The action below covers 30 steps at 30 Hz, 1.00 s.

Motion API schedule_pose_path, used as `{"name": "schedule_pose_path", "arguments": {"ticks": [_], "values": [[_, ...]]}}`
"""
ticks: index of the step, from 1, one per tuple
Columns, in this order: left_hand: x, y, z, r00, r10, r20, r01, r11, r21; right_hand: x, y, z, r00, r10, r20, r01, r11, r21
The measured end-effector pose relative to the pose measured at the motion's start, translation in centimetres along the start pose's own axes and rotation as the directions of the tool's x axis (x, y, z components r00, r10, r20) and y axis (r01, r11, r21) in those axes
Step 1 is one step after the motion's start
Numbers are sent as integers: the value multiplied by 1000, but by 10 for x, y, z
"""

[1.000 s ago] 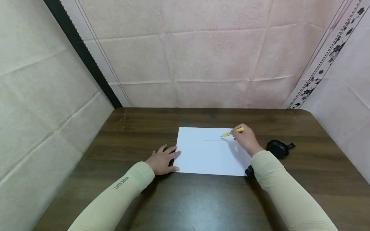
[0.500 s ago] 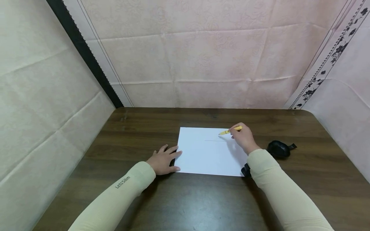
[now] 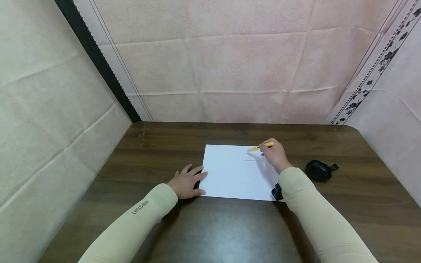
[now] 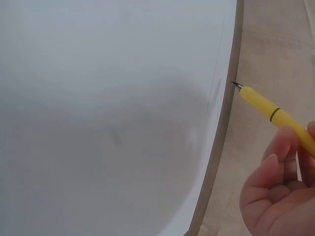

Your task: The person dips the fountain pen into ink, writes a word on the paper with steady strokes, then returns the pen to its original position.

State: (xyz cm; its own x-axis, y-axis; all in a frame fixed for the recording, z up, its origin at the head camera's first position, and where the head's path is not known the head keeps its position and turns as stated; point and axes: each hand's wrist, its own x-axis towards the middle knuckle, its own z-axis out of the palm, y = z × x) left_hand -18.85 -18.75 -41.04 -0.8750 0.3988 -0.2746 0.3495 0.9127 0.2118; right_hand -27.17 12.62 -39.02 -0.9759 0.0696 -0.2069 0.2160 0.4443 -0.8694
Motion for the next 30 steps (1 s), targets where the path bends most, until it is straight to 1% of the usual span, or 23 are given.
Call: {"name": "schedule_pose_path", "arguments": {"ticks": [3,8,14,18,30], "values": [[0,0,0,1000,-1,-1,1,1000,1,0,-1,1,1000,2,2,-2,1000,7],[0,0,0,1000,-3,1,3,1000,6,1,0,3,1000,3,11,-3,1000,-3],[0,0,0,1000,-6,7,6,1000,9,3,2,5,1000,-2,2,2,1000,-28],[0,0,0,1000,-7,7,7,1000,8,4,3,5,1000,-6,5,6,1000,-23],[1,-1,1,1000,-12,7,12,1000,1,3,2,6,1000,10,1,-10,999,-45]]}}
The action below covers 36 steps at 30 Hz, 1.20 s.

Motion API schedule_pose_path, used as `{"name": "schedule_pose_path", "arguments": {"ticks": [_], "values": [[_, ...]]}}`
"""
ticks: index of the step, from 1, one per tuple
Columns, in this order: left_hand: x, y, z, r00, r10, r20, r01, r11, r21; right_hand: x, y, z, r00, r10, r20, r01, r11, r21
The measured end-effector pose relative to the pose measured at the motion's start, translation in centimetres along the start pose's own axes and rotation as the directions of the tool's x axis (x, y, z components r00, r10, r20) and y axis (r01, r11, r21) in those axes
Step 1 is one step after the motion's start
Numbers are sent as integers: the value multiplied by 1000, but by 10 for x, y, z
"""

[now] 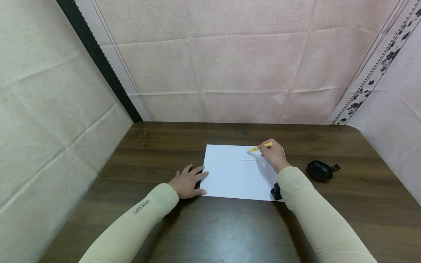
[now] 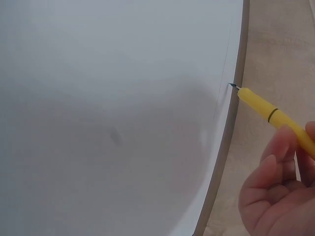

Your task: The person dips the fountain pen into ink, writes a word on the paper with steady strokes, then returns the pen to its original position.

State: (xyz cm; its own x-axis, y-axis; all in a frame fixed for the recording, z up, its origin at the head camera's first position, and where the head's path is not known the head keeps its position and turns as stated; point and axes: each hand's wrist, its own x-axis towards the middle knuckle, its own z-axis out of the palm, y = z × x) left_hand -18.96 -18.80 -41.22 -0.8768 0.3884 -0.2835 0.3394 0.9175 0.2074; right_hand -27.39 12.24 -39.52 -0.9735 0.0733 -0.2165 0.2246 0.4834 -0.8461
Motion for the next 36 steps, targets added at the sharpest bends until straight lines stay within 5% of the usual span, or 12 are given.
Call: {"name": "schedule_pose_path", "arguments": {"ticks": [36], "values": [[-1,0,1,1000,3,-4,-3,1000,-9,-7,1,-3,1000,5,21,-5,1000,-28]]}}
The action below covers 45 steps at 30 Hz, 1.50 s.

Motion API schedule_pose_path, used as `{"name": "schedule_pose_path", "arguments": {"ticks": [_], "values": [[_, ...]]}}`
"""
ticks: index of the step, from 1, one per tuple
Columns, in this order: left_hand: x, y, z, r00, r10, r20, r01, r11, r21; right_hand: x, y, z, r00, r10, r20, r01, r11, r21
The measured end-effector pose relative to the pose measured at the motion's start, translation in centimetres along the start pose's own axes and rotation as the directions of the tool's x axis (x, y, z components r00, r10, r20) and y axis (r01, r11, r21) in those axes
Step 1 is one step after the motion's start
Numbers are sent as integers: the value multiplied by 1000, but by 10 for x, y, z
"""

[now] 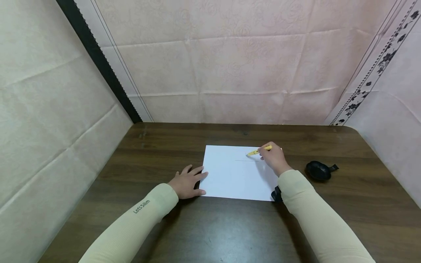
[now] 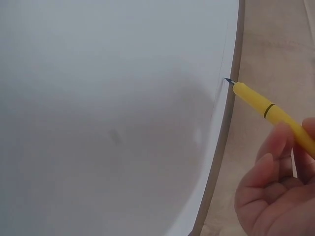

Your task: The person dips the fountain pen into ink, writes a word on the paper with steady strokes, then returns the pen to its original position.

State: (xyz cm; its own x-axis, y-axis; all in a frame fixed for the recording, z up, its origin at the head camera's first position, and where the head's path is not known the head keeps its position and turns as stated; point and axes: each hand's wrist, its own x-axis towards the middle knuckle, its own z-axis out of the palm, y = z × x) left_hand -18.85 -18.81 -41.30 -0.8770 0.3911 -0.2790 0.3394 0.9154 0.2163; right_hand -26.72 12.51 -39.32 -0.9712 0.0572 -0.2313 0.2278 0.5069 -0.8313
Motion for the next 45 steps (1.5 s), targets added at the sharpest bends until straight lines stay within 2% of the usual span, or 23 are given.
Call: {"name": "schedule_pose_path", "arguments": {"ticks": [21,45], "values": [[1,-2,2,1000,-6,-14,6,1000,4,-12,3,0,1000,-24,20,24,1000,0],[-1,0,0,1000,-4,4,4,1000,17,-17,3,2,999,-39,24,40,999,-34]]}}
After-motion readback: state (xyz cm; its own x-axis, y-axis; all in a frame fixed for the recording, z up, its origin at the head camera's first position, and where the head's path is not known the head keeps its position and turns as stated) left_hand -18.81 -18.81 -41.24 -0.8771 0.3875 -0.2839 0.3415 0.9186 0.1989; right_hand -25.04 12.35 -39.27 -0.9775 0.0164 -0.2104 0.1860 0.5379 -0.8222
